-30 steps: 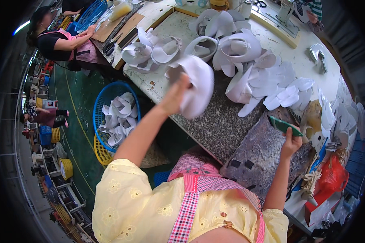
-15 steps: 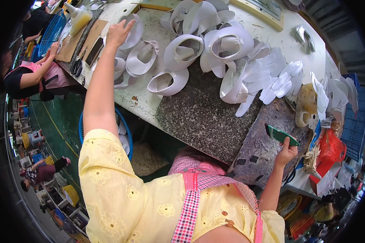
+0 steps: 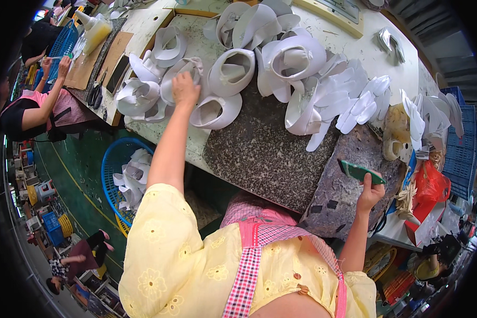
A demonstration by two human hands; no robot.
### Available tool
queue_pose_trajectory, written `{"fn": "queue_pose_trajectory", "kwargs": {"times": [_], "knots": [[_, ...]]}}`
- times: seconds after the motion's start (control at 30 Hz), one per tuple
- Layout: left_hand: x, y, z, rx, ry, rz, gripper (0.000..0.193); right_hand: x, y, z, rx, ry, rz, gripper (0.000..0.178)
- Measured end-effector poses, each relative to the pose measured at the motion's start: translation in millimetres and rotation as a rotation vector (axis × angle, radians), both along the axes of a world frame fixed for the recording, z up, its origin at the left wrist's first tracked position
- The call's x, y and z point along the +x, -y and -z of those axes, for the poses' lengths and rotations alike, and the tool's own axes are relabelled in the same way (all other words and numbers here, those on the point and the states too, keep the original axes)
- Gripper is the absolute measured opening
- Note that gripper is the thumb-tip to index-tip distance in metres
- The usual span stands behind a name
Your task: The person applies adhesive to the inner edge of white shoe components using a brush.
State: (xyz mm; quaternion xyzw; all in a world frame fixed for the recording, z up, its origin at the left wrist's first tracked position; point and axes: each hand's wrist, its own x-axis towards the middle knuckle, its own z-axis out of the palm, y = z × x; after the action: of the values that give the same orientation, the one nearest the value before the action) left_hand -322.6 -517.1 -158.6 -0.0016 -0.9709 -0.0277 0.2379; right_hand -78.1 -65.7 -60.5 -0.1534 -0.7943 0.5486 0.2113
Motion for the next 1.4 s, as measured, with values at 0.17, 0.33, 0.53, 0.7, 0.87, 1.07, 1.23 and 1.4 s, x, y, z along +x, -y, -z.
{"fn": "queue_pose_trajectory", "kwargs": {"times": [0.17,0.33,0.53,0.7,0.87,1.07,1.23,1.4], "knots": [[-22.9,32.8,-51.5,0.21,0.197,-0.196,0.026,10.2,-4.4,3.9,-0.021,0.009,0.023,0.014],[-55.3,30.8,-130.8,0.236,-0.068,-0.389,0.027,9.2,1.1,4.1,-0.023,0.036,0.052,0.014],[-118.3,138.8,-31.9,0.571,0.182,-0.235,0.07,0.0,10.9,-2.5,0.043,0.012,-0.092,0.012],[-87.2,71.2,-49.9,0.789,0.482,-0.534,0.077,12.6,-1.8,-0.3,0.055,0.053,-0.015,0.012],[-28.9,-23.0,-59.3,0.577,-0.104,0.098,0.031,14.4,-0.4,2.6,-0.034,0.041,0.082,0.013],[11.0,-101.8,-44.9,0.414,0.07,0.55,0.028,3.2,5.0,0.2,-0.026,0.048,0.024,0.012],[-5.5,-100.0,-53.4,0.409,0.258,0.279,0.017,2.5,-8.5,4.8,0.019,0.015,-0.025,0.012],[33.9,-125.4,-148.4,1.426,0.315,0.42,0.012,19.4,-24.0,8.7,-0.224,-0.005,0.092,0.012]]}}
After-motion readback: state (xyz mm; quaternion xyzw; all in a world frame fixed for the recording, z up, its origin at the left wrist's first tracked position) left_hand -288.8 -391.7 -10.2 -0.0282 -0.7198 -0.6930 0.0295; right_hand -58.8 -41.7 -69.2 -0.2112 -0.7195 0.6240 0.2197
